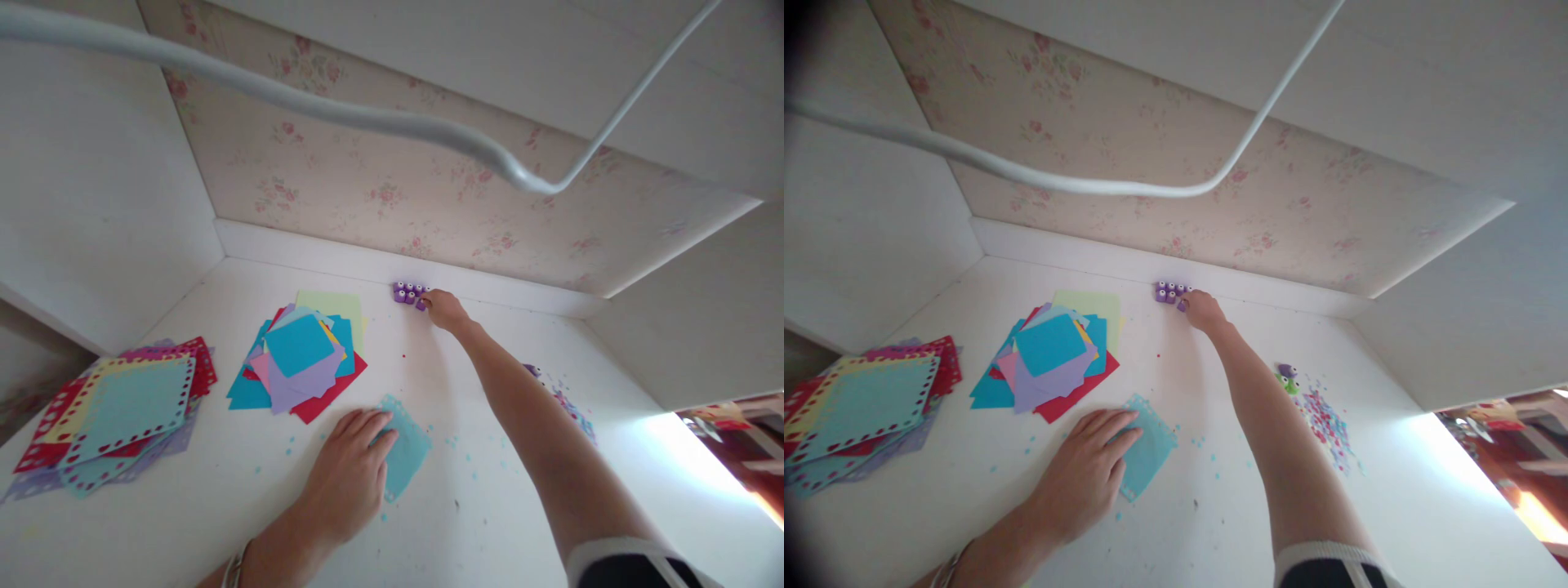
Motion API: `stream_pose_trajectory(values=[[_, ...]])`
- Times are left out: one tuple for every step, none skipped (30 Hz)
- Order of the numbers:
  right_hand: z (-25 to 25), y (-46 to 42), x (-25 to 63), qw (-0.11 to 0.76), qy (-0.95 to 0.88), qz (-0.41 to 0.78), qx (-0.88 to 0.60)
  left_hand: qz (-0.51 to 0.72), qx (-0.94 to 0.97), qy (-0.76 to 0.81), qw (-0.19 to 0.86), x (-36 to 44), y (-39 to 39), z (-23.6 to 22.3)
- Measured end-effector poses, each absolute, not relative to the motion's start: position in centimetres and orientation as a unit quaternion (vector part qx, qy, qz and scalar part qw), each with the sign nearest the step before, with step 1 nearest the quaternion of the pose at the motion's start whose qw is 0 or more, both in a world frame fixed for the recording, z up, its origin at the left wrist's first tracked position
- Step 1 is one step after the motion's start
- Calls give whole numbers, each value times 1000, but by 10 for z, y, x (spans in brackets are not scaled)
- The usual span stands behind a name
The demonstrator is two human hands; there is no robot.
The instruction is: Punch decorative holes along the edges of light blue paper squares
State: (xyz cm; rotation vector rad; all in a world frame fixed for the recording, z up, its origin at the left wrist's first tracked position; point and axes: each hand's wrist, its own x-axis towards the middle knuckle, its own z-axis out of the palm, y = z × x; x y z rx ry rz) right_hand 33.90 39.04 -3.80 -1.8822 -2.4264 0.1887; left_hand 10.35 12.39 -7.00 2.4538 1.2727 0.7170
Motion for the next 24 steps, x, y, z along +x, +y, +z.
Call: stream_pose_trajectory(values=[[-37,388,341,29,-787,64,-612,242,846,453,142,104,123,-70],[-37,386,343,27,-787,67,-613,236,841,467,139,104,122,-69],[-36,382,346,27,-786,71,-614,231,835,480,135,105,122,-68],[-36,377,348,28,-785,75,-614,228,830,492,131,105,121,-67],[-35,371,350,32,-785,81,-613,225,826,501,128,105,120,-66],[-34,363,353,37,-786,87,-611,223,823,507,125,105,120,-66],[-34,355,355,45,-786,95,-609,222,821,512,123,105,120,-65],[-33,345,357,56,-787,104,-606,222,819,516,119,105,121,-64],[-32,335,358,69,-787,113,-603,223,815,522,113,104,121,-64],[-31,323,360,85,-785,123,-601,225,809,533,105,104,122,-64],[-30,310,362,104,-782,132,-600,225,801,547,95,104,123,-65],[-30,296,363,124,-776,142,-602,224,792,561,84,103,124,-66],[-31,282,365,145,-768,152,-605,222,785,574,73,103,125,-67],[-34,267,365,166,-758,163,-610,220,781,582,64,103,126,-68],[-37,251,365,185,-747,173,-615,218,779,585,56,102,126,-69],[-43,236,364,207,-734,187,-619,219,781,583,50,102,126,-70],[-49,221,363,230,-722,203,-620,223,783,579,46,102,126,-71],[-56,207,360,268,-702,228,-619,226,785,574,45,102,126,-71],[-63,194,356,344,-655,284,-610,230,786,572,46,102,126,-72],[-70,183,352,402,-610,331,-597,233,786,571,48,102,126,-73],[-76,173,347,438,-576,361,-588,234,786,570,52,102,126,-73],[-80,165,343,458,-556,376,-583,234,785,570,57,102,126,-73],[-83,158,339,456,-556,373,-587,231,785,572,62,102,126,-73],[-84,153,335,441,-568,360,-594,228,784,574,67,102,126,-73]])
